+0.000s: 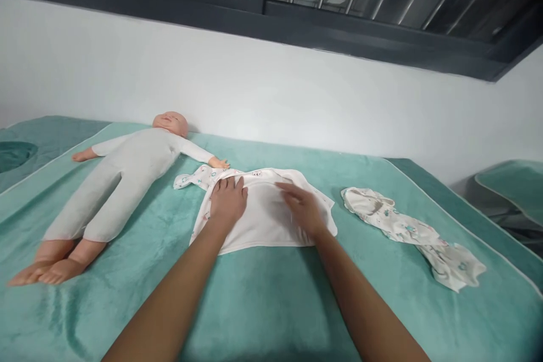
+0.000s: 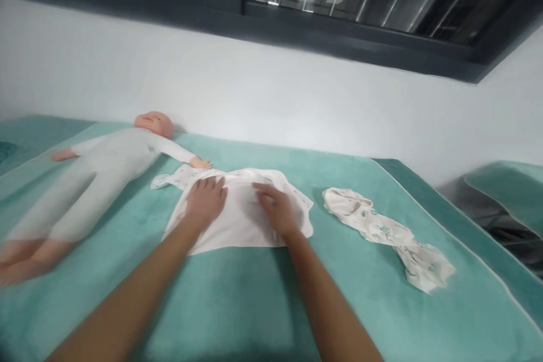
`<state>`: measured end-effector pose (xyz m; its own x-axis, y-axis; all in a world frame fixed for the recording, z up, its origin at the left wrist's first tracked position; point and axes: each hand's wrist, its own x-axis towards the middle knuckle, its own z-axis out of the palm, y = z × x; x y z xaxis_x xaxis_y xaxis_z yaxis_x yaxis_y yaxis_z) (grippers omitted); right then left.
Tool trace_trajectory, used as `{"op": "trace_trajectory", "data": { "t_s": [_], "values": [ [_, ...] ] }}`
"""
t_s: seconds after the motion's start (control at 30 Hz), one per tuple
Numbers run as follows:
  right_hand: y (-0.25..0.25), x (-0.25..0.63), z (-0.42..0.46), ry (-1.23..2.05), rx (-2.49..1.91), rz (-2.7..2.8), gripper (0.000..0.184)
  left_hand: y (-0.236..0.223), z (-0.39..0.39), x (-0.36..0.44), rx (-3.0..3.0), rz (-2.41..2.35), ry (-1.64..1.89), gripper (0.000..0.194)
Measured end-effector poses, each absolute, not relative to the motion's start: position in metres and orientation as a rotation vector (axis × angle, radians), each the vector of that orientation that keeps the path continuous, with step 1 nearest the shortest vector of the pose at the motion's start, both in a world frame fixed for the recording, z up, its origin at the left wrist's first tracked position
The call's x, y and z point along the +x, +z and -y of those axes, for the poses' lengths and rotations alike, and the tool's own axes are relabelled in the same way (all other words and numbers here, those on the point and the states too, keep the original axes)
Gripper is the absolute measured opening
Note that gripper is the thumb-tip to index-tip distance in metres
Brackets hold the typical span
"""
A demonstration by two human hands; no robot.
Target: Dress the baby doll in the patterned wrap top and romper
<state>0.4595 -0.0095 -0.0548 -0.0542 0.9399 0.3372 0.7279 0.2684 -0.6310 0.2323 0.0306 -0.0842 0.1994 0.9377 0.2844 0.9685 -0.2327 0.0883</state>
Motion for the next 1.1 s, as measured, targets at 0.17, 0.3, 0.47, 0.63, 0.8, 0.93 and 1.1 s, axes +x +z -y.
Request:
{"op": "trace_trajectory", "data": {
  "t_s": [0.17,0.3,0.47,0.63,0.8,0.93,1.1],
  "values": [
    [-0.050,0.541,0.021,0.137,-2.028,1.439,0.034,-0.089,-0.034,0.233,-2.355,1.919,-0.450,0.054],
    [-0.059,0.569,0.019,0.290,-2.041,1.661,0.027,-0.090,-0.034,0.234,-2.342,1.916,-0.501,0.056],
    [-0.052,0.598,-0.013,0.135,-2.031,1.430,0.033,-0.086,-0.031,0.234,-2.333,1.903,-0.508,0.056],
    [-0.052,0.589,-0.023,-0.108,-1.891,1.351,0.037,-0.080,-0.028,0.237,-2.359,1.902,-0.618,0.053],
    [-0.063,0.542,0.007,-0.091,-1.532,1.625,0.028,-0.074,-0.026,0.234,-2.292,1.994,-1.259,0.034],
    [-0.065,0.526,0.022,0.077,-1.324,1.832,0.024,-0.065,-0.018,0.202,-1.938,2.168,-1.440,0.036],
    [-0.063,0.527,0.025,0.090,-1.382,1.775,0.027,-0.060,-0.003,0.139,-1.610,2.455,-1.405,0.050]
  ]
}}
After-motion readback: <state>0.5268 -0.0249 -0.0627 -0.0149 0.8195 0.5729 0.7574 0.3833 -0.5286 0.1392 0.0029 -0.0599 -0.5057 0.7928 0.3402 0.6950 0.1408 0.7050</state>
